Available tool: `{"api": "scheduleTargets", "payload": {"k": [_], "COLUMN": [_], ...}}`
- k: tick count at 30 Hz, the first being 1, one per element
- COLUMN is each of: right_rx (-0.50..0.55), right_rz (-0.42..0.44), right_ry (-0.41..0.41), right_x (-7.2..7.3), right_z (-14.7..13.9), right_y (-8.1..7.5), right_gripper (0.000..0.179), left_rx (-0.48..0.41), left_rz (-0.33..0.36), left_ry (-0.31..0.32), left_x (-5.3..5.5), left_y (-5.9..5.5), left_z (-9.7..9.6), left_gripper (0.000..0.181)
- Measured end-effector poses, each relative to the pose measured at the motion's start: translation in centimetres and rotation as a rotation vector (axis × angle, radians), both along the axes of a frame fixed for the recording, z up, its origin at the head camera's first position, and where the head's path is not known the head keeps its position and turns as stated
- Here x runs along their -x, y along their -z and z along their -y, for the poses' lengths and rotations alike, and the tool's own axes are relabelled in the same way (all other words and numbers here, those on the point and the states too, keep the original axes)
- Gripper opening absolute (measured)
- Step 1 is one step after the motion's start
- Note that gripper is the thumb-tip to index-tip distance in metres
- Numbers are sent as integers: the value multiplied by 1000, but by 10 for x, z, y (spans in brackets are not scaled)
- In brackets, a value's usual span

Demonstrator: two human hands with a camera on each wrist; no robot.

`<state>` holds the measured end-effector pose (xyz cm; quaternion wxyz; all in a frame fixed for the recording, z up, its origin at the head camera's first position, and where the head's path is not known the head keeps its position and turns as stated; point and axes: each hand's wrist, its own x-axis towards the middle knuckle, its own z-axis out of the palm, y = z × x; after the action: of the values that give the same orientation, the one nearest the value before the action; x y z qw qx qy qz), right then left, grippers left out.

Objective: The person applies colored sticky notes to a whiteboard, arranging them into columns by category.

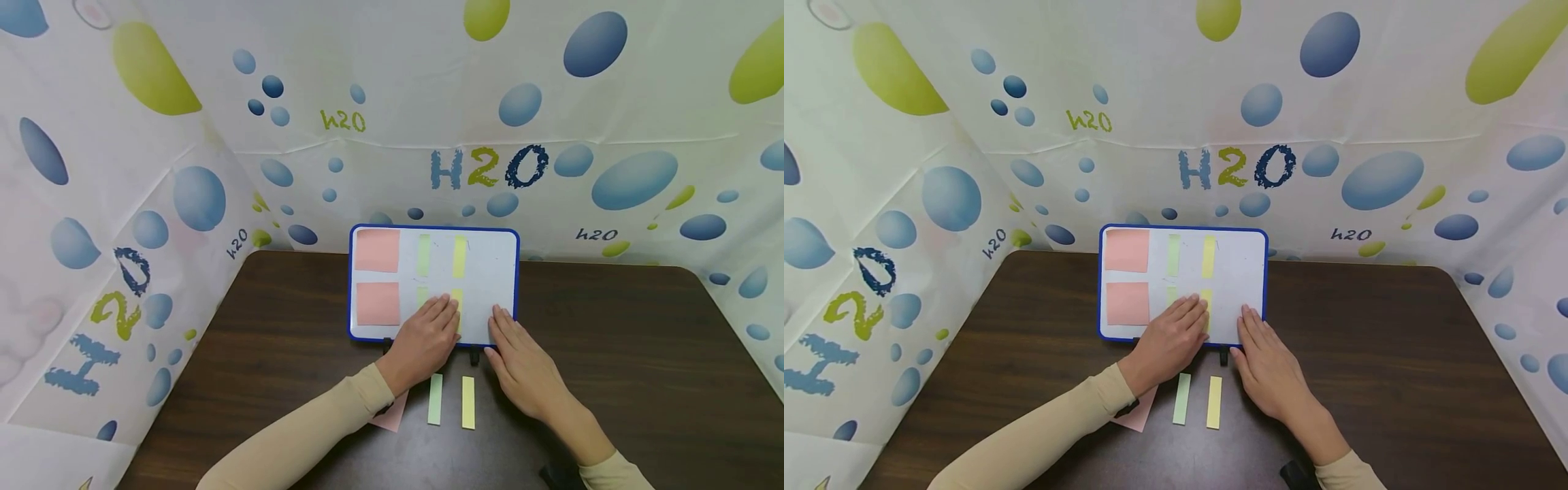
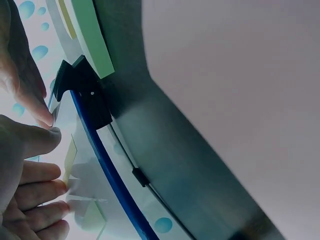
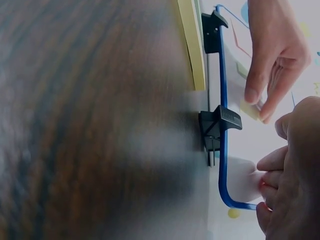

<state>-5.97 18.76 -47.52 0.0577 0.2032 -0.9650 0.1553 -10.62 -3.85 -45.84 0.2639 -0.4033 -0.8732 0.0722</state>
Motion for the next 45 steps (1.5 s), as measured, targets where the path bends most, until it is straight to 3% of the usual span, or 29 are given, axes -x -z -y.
{"api": "scheduleTargets", "payload": {"k": [24,32,40,45], "right_rx": [8,1,17,13], "right_rz": [-14,1,-61,-49], "right_ry": [7,11,-3,-3], "right_x": [3,2,2,3], "right_z": [-5,-5,-2,-3], "right_y": [5,4,7,6], "right_gripper": [59,60,57,57], "left_rx": [77,80,46,24], "left_rz": [39,75,77,70], "left_ry": [9,4,3,14], "left_x": [-12,-14,-12,-11], "left_y": [4,4,3,5], "left_z": [0,-1,0,-1], "left_gripper": [41,42,36,34]}}
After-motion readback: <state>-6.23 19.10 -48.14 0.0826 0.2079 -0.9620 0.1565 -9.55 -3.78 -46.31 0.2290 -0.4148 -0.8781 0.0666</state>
